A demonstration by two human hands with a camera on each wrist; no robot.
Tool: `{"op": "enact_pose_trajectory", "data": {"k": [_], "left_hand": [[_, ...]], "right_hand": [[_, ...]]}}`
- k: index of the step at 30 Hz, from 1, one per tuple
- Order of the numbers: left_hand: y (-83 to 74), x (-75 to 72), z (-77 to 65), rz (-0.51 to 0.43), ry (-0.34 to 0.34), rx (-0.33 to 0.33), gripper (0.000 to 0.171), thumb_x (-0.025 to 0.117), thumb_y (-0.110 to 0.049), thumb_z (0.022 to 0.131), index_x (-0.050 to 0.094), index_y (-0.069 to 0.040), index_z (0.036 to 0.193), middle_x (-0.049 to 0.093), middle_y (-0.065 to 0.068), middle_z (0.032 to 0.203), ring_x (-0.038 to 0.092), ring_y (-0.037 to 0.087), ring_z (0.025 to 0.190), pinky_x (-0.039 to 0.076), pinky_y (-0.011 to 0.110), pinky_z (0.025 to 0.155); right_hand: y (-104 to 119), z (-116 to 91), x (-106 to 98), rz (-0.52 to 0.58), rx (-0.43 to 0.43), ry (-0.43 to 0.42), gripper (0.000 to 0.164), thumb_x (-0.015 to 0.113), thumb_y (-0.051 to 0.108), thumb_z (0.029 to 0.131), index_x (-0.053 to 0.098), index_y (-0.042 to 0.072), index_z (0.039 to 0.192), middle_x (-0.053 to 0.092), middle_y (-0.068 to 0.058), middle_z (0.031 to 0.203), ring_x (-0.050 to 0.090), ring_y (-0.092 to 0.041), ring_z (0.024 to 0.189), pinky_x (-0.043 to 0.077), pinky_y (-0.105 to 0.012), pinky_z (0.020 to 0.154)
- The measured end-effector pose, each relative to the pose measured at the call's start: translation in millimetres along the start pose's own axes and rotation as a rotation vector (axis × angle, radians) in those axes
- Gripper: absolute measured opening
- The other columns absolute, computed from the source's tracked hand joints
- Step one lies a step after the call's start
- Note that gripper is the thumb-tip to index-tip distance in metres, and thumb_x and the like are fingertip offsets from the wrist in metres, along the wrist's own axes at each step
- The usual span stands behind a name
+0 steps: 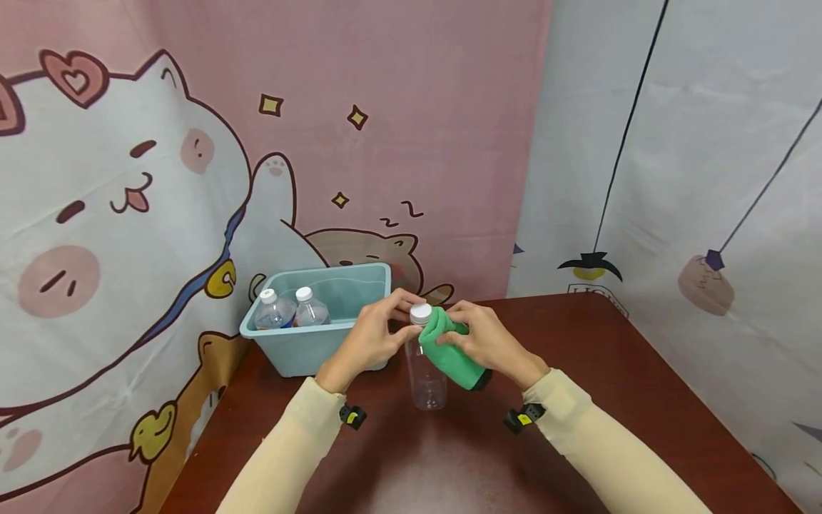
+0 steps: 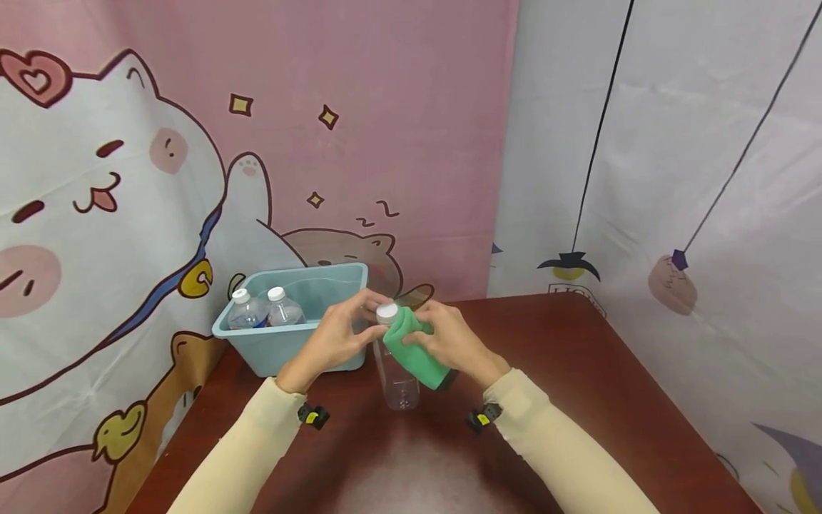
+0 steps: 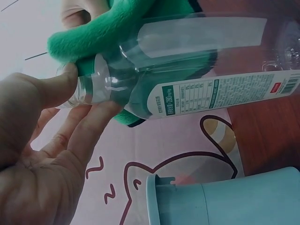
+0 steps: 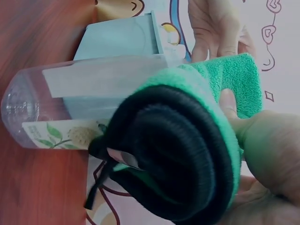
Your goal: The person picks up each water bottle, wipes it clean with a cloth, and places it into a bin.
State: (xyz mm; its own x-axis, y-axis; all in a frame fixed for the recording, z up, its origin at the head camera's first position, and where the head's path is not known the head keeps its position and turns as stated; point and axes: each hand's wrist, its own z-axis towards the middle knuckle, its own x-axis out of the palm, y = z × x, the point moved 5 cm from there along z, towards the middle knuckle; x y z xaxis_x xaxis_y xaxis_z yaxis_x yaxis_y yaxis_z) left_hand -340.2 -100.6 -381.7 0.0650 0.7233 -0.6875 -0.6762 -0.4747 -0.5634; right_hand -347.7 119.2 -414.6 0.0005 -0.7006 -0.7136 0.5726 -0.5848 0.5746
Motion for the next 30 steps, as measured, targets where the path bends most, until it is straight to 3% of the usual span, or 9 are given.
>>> {"op": "enact_pose_trajectory", "data": {"k": [9,15,24,30], "left_hand": [[-2.3,-1.6,-0.2,-0.008,-0.006,-0.005,0.046,0.087,-0.011,0.106,0.068,-0.012,0.148,0.08,0.012,0.132,0.086,0.029,0.117,0.069,0.057,0.105],[-1.6,-2.4,-0.6,0.002,-0.008,-0.026,0.047,0.087,-0.011,0.106,0.067,-0.013,0.148,0.08,0.009,0.132,0.085,0.026,0.116,0.069,0.048,0.106],[1.1,-0.1,-2.3,-0.015,-0.005,-0.038,0.049,0.088,-0.013,0.106,0.067,-0.011,0.151,0.081,0.006,0.131,0.085,0.022,0.115,0.069,0.046,0.106],[-1.3,-0.6,-0.5,-0.017,-0.012,-0.018,0.049,0.088,-0.012,0.106,0.067,-0.009,0.15,0.081,0.007,0.13,0.085,0.024,0.114,0.068,0.05,0.106]], "right_hand": [[-12,-8,2,-0.03,0.01,0.075,0.029,0.093,0.018,0.102,0.089,0.007,0.128,0.083,-0.011,0.128,0.08,-0.026,0.114,0.07,-0.045,0.095],[-29,-18,20,-0.06,-0.019,0.12,0.03,0.095,0.011,0.099,0.088,0.007,0.128,0.083,-0.008,0.123,0.08,-0.021,0.11,0.069,-0.035,0.09],[-47,-33,53,-0.082,-0.076,0.222,0.014,0.097,0.013,0.096,0.09,0.02,0.105,0.086,0.003,0.109,0.078,-0.017,0.109,0.066,-0.03,0.088],[-53,-39,67,-0.107,-0.083,0.295,0.01,0.098,0.016,0.096,0.089,0.018,0.098,0.083,0.003,0.096,0.073,-0.009,0.097,0.061,-0.024,0.08]]}}
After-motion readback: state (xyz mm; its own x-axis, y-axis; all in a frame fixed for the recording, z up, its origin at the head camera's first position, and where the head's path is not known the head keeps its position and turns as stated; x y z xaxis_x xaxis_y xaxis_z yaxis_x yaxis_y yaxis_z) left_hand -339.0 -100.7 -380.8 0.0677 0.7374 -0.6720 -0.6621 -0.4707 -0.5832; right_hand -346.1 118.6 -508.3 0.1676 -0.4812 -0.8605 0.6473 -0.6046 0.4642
